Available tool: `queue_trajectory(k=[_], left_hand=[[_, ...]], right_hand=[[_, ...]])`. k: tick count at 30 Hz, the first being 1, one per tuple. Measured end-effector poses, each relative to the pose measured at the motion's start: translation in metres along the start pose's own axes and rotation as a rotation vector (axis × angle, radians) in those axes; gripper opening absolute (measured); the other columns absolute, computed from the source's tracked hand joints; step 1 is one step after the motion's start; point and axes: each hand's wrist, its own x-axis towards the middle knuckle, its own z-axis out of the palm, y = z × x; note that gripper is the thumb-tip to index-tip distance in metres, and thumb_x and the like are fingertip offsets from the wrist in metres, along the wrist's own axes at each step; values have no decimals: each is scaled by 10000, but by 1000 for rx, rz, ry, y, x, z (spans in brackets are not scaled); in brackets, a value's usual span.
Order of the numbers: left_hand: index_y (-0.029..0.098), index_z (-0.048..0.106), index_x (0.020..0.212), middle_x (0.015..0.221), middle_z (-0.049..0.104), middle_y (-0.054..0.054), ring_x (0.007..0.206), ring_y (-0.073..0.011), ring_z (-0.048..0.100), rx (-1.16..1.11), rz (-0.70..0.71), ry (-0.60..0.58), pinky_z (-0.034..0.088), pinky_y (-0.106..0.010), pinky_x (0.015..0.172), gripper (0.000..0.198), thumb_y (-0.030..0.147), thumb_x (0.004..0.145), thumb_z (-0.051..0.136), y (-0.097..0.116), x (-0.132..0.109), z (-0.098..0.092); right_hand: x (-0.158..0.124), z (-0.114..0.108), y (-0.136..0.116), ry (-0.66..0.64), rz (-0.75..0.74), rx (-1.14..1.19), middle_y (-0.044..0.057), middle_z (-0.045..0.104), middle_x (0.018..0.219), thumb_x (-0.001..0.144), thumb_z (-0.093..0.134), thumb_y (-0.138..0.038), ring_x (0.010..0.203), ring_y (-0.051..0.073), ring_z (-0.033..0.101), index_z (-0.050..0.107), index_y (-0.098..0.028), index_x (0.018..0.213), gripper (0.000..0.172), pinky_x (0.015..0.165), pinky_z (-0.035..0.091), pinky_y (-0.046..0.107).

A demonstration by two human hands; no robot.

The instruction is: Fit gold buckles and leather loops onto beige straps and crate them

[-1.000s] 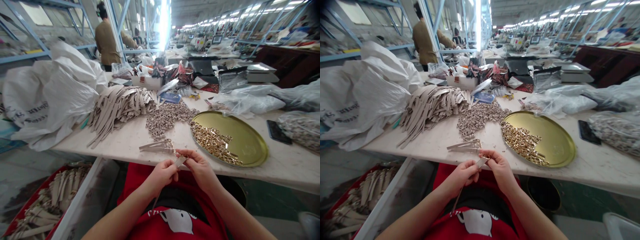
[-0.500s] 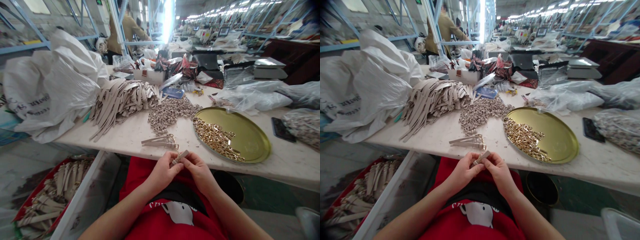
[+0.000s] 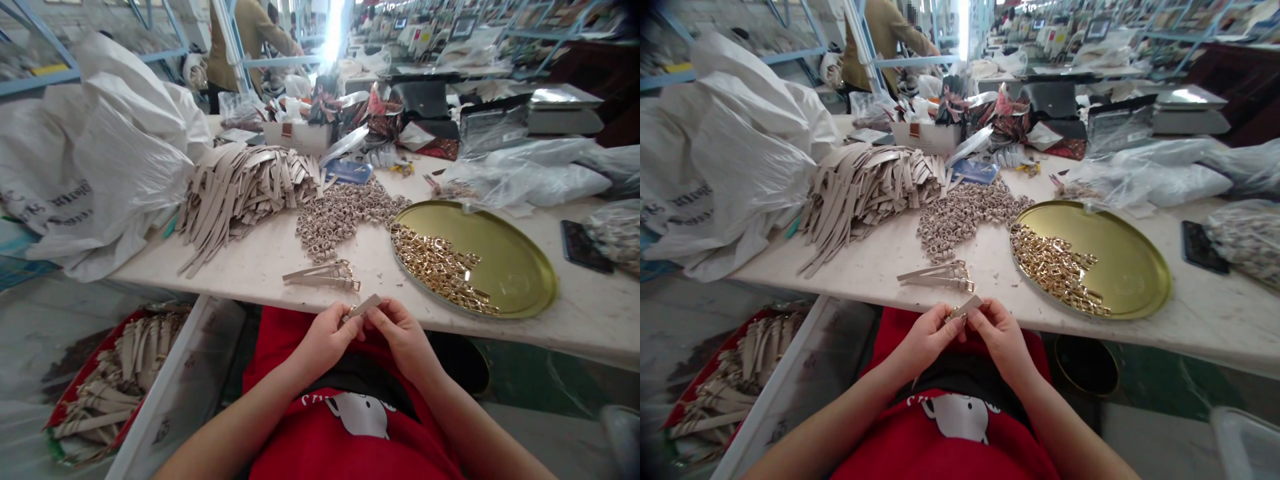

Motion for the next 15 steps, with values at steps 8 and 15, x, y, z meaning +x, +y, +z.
queue_trajectory(k=[8, 15], left_hand=[[162, 476, 693, 606, 534, 22, 598, -104, 474, -102, -129, 7, 373, -227, 629, 168, 297, 790, 488, 0, 5, 3], [157, 493, 704, 652, 553, 10, 619, -107, 479, -98, -141, -11, 365, -227, 614, 167, 308, 774, 508, 2, 7, 5]], right_hand=[[-2, -3, -1, 37, -107, -273, -12, 518, 659, 808, 536, -379, 602, 124, 483, 526, -188, 758, 198, 599, 403, 263], [-5, -8, 4, 115, -178, -378, -8, 524, 628, 822, 501, -395, 570, 129, 479, 525, -189, 740, 223, 555, 402, 251]])
